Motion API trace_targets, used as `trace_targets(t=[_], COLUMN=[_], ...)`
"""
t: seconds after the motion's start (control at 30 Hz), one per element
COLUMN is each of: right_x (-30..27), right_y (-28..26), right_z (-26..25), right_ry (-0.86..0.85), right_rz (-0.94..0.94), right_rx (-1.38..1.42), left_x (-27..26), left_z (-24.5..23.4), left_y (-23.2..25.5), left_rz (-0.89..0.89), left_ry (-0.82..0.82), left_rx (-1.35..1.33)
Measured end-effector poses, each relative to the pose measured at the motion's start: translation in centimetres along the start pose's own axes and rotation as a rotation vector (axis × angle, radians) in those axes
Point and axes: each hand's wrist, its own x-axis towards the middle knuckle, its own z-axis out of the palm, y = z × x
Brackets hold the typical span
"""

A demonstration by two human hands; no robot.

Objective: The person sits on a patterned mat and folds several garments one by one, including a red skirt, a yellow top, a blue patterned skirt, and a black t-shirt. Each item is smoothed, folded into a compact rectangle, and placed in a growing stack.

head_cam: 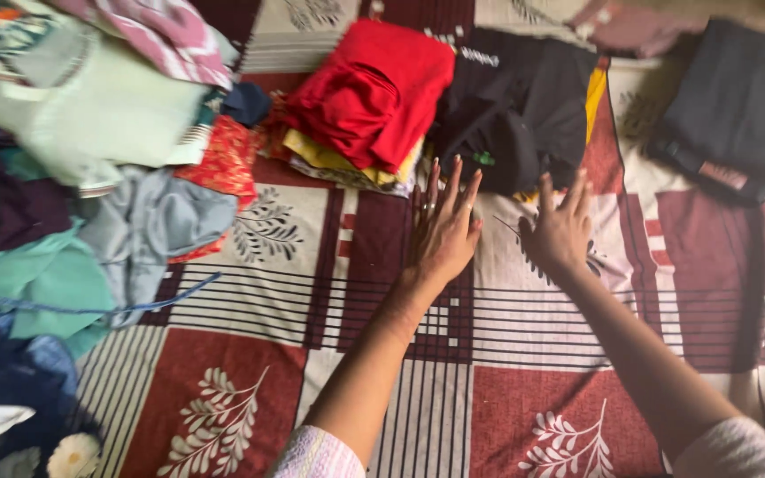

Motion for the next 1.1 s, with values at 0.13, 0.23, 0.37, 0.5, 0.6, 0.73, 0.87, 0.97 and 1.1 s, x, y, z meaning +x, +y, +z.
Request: trace_targets(t=[0.13,0.23,0.37,0.5,0.6,0.73,0.87,0.97,1.1], right_x=[-2.4,-3.0,-4.8,-7.1,-9.2,-11.9,-14.6,-16.1,-17.1], right_y=[-6.9,-12.4,-20.1,-28.2,-34.1,-41.8,-47.4,-50.1,-51.9], right_z=[-2.9,-4.3,-4.8,-3.9,-2.6,-1.0,0.6,2.0,3.9], right_ry=[0.067,0.051,0.018,-0.022,-0.102,-0.167,-0.191,-0.245,-0.319], right_rz=[-0.251,-0.402,-0.533,-0.666,-0.767,-0.894,-0.995,-1.093,-1.107], right_rx=[-0.002,-0.002,0.059,0.107,0.131,0.224,0.26,0.319,0.276], left_x=[-1.7,-3.7,-8.6,-14.9,-20.2,-27.1,-33.2,-36.3,-38.0], left_z=[-5.9,-10.6,-16.8,-22.8,-26.8,-31.3,-33.8,-34.4,-34.2], left_y=[-0.1,-1.6,-5.7,-10.5,-13.7,-17.8,-21.7,-24.4,-27.1], left_rz=[-0.093,-0.151,-0.213,-0.34,-0.462,-0.683,-0.824,-0.897,-0.905], left_ry=[0.053,0.095,0.18,0.253,0.309,0.282,0.26,0.21,0.174], left_rx=[0.119,0.166,0.235,0.322,0.362,0.419,0.484,0.472,0.441])
